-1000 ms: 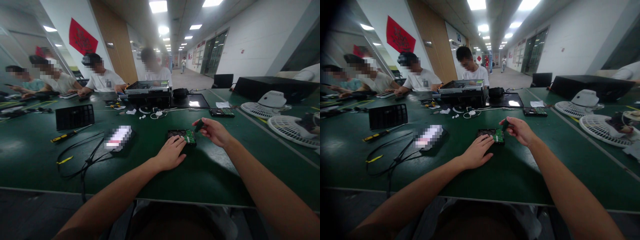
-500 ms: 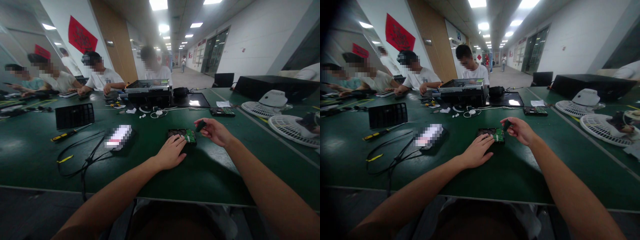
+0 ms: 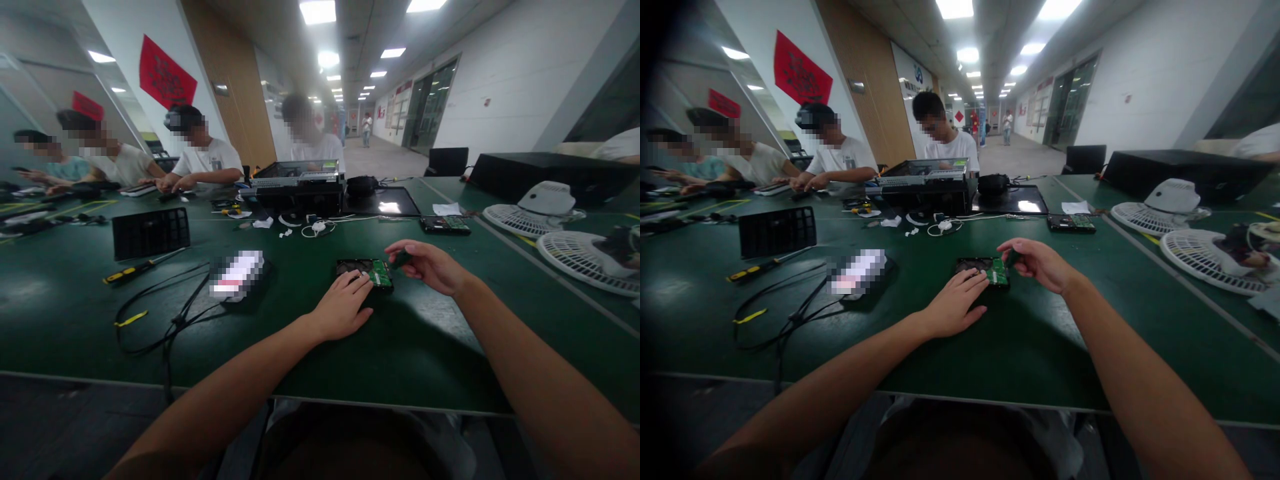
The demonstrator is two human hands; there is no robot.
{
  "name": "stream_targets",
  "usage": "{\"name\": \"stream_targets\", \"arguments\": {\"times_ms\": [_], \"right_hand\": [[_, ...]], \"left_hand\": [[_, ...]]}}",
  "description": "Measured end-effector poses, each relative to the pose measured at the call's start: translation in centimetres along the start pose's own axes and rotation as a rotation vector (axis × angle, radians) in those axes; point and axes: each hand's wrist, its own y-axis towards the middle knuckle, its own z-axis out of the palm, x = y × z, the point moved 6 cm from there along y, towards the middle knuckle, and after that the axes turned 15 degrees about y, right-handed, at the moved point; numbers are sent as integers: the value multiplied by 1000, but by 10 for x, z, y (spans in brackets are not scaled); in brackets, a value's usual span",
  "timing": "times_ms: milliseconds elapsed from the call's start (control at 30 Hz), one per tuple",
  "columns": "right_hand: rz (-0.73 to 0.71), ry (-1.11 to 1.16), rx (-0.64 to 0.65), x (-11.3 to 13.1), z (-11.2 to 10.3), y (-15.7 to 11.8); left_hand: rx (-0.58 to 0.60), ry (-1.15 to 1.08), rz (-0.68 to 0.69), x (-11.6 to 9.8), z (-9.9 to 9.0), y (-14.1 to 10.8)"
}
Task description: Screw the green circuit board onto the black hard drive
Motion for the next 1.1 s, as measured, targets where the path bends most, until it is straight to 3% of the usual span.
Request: {"name": "stream_targets", "arguments": {"times_ms": [500,1100], "right_hand": [[-44,-36,-102,0,-5,4],[-28,138,-105,-1,-9,5]], "left_hand": [[-6,-5,2,0,1,-1],[-3,10,6,0,-1,0]]}}
